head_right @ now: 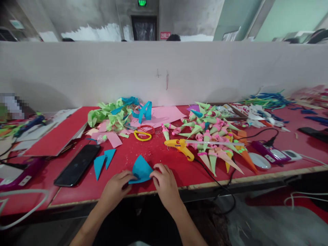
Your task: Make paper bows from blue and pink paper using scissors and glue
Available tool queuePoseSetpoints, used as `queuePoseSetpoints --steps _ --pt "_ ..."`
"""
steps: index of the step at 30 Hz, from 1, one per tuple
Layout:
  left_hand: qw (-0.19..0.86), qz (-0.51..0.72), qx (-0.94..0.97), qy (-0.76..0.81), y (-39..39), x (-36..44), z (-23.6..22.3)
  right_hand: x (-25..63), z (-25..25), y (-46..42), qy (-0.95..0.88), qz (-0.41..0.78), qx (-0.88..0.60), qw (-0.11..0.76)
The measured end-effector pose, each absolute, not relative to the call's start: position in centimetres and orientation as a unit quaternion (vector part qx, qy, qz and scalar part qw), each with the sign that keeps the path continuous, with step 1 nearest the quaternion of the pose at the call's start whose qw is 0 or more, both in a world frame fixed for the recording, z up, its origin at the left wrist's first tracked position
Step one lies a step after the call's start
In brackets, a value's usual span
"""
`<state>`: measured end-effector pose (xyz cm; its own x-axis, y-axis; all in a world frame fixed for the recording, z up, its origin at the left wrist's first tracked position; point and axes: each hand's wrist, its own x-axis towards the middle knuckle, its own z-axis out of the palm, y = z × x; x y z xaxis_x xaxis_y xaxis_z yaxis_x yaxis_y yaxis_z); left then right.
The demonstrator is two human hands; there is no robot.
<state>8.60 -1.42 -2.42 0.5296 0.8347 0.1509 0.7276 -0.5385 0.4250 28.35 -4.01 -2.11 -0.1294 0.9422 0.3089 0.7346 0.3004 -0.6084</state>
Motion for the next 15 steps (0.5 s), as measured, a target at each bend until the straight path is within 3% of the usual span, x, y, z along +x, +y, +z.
queuePoseSetpoints --steps 15 --pt "0.067 0.18 0.814 0.548 -1.5 9.6 -2.9 28.4 -2.5 -3.2 -0.719 0.152 -0.583 0.346"
